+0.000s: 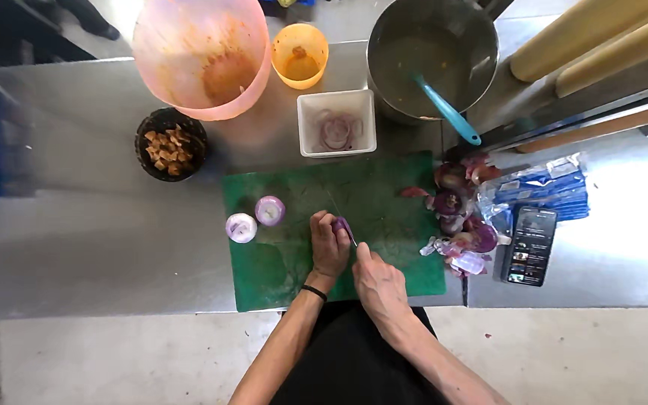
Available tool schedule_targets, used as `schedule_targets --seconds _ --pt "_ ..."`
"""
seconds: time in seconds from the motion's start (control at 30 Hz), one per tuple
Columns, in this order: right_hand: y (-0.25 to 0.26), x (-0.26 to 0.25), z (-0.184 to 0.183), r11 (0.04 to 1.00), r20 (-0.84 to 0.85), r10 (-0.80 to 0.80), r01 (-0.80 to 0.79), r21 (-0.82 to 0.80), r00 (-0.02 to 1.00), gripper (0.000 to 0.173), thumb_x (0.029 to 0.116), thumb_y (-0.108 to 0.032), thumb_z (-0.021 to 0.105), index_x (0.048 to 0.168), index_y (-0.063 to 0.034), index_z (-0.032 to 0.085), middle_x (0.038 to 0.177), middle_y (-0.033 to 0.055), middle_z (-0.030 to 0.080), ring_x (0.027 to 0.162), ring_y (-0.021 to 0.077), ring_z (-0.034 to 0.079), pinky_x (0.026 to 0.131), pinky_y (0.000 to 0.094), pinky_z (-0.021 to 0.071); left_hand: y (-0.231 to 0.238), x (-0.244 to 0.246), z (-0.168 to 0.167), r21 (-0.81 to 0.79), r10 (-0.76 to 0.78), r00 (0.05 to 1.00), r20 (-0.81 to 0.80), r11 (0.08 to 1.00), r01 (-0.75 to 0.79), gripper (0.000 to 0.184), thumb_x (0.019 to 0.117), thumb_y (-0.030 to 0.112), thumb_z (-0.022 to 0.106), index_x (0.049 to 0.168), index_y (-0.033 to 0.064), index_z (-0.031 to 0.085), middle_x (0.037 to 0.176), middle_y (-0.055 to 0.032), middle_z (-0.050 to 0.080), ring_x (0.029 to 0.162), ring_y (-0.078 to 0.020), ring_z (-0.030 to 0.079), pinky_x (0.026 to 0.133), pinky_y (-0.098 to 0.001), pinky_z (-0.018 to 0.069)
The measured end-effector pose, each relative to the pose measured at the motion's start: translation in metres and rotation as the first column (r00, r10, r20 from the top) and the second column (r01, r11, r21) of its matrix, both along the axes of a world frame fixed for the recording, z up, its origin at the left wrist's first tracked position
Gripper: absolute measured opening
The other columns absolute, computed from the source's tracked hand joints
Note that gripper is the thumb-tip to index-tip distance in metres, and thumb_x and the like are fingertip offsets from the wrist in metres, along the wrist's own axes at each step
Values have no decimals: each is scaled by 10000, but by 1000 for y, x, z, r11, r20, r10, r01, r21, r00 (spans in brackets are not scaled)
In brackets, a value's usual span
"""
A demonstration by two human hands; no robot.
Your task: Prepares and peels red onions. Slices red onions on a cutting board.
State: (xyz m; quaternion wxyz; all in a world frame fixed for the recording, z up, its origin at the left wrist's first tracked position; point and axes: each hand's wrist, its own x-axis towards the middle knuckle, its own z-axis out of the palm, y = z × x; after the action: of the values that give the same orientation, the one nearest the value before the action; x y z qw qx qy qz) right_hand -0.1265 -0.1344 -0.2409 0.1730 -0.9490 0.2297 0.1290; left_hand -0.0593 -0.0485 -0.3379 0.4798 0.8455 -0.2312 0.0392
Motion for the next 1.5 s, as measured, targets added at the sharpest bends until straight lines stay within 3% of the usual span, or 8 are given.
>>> schedule_targets --seconds 0.3,0.4,0.7,0.83,0.97,1.07,1.23,1.5 --pt "-1 -24 -1 995 51 68 -63 -80 996 63 944 -105 636 976 -60 666 695 99 625 539 277 654 447 388 514 -1 1 -1 -14 -4 1000 -3 1000 3 410 1066 341 355 1204 -14 507 1270 -189 496 1227 -233 534 1008 -307 491" --pt "-2 -12 -4 998 43 57 -56 -16 997 77 949 -102 642 1004 -52 659 713 112 636 566 297 664 471 418 529 -6 8 -1 2 28 997 -76 1000 -28 495 1084 425 292 1187 -9 508 1217 -179 502 1180 -226 543 998 -302 485" --pt "-4 10 -2 998 -15 54 -54 29 998 96 966 -61 629 1060 -41 638 747 147 643 598 335 669 493 449 530 -14 16 -3 -43 91 995 -41 995 -93 473 1087 394 281 1096 -2 539 1097 -162 543 1065 -208 575 964 -286 486" --pt "-2 24 20 998 -230 41 -29 55 972 189 1025 -108 548 1193 -61 621 847 157 694 726 357 714 600 482 566 -13 14 1 -65 86 991 -98 994 -93 382 1052 265 310 1088 -24 556 1113 -181 555 1095 -246 570 985 -329 477" --pt "-1 26 37 998 -332 28 -5 69 943 202 1050 -126 499 1221 -66 591 871 145 705 803 349 730 659 476 578 -1 1 0 5 9 1000 17 1000 -9 427 1065 392 354 1190 12 505 1264 -183 486 1248 -261 502 1058 -336 448" --pt "3 22 33 998 -297 4 15 60 955 197 1052 -127 501 1207 -56 600 865 147 703 785 350 727 642 479 575 -2 1 -3 74 25 995 98 997 -32 309 1023 289 456 1163 27 542 1204 -182 526 1185 -285 533 1042 -354 450" --pt "9 12 7 1000 -42 1 -1 7 999 154 993 -81 597 1127 -32 656 810 162 676 646 345 693 535 464 556 -9 10 -4 42 96 991 90 994 -100 390 1052 307 342 1084 -15 560 1117 -203 566 1113 -284 576 1016 -337 466" --pt "9 -39 -2 996 25 44 -42 -76 999 99 953 -99 629 1023 -45 674 729 125 650 566 300 674 473 414 536 -11 9 -3 -17 101 994 48 995 -100 356 1046 285 345 1070 1 558 1111 -174 556 1093 -247 573 977 -321 490"
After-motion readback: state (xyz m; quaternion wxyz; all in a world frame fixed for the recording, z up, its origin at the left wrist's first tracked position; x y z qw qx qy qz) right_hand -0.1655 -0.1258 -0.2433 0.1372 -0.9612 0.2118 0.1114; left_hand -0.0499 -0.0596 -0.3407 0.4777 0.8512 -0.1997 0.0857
